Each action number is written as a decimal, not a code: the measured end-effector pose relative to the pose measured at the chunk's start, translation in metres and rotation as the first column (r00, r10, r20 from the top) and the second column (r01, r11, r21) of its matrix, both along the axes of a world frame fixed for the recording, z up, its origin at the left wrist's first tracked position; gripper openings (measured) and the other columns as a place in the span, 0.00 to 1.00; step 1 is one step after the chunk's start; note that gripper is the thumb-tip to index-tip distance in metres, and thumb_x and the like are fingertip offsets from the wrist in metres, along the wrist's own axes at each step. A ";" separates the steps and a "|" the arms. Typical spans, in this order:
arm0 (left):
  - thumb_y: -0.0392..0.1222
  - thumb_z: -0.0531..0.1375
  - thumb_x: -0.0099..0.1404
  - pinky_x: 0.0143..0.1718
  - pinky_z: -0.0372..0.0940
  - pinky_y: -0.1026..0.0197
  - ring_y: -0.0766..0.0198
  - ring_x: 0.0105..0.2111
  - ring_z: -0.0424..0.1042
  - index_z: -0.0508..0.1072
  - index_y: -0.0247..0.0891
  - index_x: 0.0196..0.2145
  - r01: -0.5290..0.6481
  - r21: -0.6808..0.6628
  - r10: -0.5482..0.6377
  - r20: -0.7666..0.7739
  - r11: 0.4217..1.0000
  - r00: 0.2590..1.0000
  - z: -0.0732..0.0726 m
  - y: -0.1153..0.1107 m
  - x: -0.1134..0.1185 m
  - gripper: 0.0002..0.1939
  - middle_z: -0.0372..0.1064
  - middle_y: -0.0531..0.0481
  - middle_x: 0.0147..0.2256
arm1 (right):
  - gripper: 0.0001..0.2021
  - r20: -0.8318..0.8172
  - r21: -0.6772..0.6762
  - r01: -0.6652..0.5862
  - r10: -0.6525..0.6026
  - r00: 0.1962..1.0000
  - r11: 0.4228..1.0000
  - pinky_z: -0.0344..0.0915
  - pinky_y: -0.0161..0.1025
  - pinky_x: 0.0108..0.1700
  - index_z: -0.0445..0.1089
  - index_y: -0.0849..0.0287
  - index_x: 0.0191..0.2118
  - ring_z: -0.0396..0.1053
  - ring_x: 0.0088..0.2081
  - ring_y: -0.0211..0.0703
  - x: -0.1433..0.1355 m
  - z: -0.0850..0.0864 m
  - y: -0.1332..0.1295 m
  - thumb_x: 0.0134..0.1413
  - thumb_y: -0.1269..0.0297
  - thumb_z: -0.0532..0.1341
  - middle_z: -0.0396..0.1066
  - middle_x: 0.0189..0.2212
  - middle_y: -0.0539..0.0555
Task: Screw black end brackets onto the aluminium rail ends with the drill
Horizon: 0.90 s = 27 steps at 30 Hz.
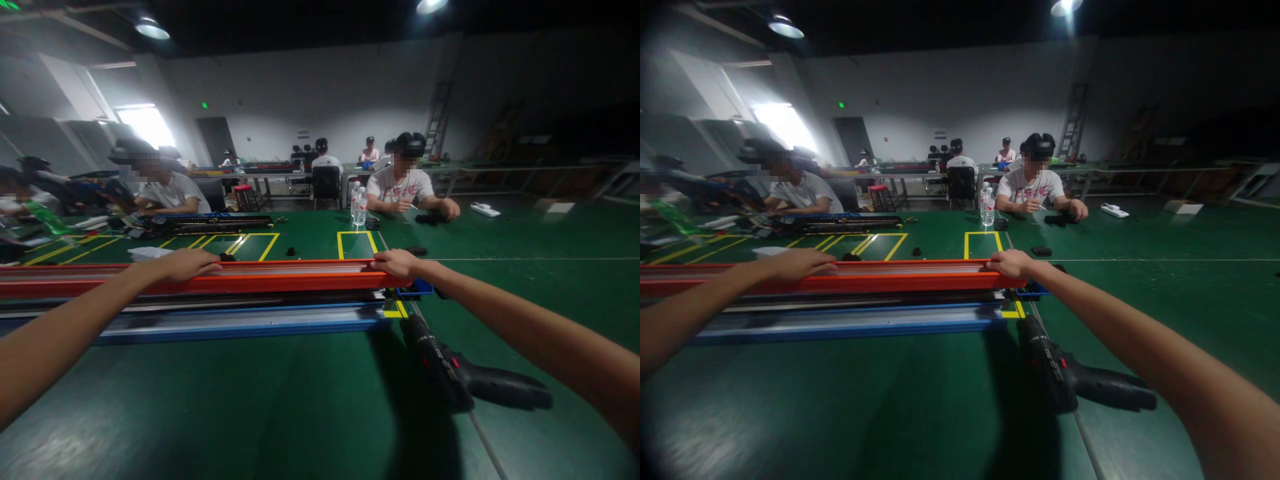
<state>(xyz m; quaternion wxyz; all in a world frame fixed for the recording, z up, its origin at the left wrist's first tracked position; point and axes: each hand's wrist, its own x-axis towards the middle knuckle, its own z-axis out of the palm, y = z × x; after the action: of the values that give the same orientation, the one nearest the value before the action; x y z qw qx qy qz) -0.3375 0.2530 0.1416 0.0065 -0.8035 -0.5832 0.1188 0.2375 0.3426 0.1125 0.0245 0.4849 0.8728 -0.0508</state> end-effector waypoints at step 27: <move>0.60 0.45 0.73 0.52 0.66 0.54 0.50 0.47 0.77 0.79 0.40 0.47 -0.081 -0.037 0.083 0.036 0.996 0.996 -0.034 -0.083 -0.015 0.29 0.79 0.41 0.48 | 0.24 0.017 -0.114 -0.006 0.008 1.000 0.994 0.68 0.45 0.40 0.75 0.51 0.50 0.78 0.45 0.59 -0.004 -0.023 -0.089 0.71 0.45 0.47 0.80 0.46 0.60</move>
<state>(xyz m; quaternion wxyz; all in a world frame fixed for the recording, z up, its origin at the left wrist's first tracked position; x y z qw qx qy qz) -0.3527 0.1700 0.1076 -0.0236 -0.7810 -0.6135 0.1142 0.2337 0.2536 0.0896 0.0596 0.4802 0.8698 -0.0962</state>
